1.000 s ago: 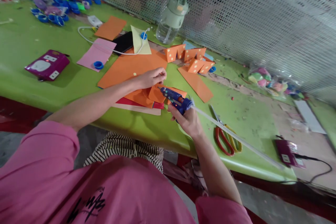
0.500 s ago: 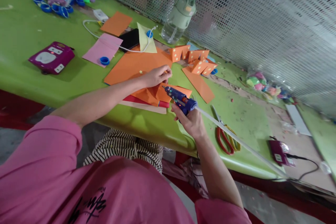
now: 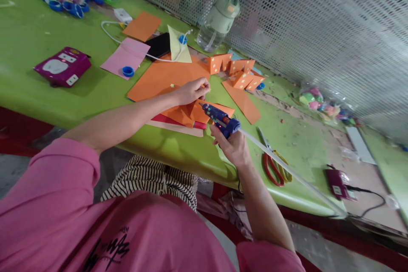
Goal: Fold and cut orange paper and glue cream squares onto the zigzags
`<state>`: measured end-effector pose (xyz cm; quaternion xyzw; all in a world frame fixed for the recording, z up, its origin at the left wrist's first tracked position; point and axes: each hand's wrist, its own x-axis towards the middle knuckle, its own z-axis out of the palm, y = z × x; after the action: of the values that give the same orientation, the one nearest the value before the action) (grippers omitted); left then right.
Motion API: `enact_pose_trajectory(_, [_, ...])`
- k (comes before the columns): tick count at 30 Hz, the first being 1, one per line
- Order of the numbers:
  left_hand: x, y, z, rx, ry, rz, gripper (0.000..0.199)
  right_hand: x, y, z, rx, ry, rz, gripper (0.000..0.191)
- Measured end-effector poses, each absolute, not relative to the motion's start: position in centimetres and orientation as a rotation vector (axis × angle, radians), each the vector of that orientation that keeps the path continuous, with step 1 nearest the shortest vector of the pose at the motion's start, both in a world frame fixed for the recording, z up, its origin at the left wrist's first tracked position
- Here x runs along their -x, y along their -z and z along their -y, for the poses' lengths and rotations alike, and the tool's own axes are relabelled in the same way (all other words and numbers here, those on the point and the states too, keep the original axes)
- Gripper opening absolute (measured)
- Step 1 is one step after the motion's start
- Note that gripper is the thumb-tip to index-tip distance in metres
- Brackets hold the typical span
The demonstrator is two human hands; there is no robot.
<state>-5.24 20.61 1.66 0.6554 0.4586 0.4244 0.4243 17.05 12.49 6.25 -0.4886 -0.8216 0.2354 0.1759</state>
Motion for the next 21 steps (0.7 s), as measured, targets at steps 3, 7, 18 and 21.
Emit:
enact_pose_trajectory(3, [5.16,-1.65,-20.60,-1.633,-1.075,-1.143,0.009,-17.02,-6.19,-12.54,1.388,-0.713,2.289,0.042])
enact_pose_trajectory(7, [5.19,-1.82,-20.44,-1.638,-1.065,-1.154,0.008,-16.90,-6.09,-12.52,1.383,-0.720,2.282,0.043])
enact_pose_trajectory(18, [5.22,-1.97,-20.32,-1.654,-1.033,-1.192,0.008,-16.99,-6.24,-12.42,1.447,-0.730,2.269,0.044])
enact_pose_trajectory(21, [5.24,-1.92,-20.33,-1.653,-1.036,-1.186,0.009,-17.01,-6.23,-12.30,1.456,-0.721,2.270,0.044])
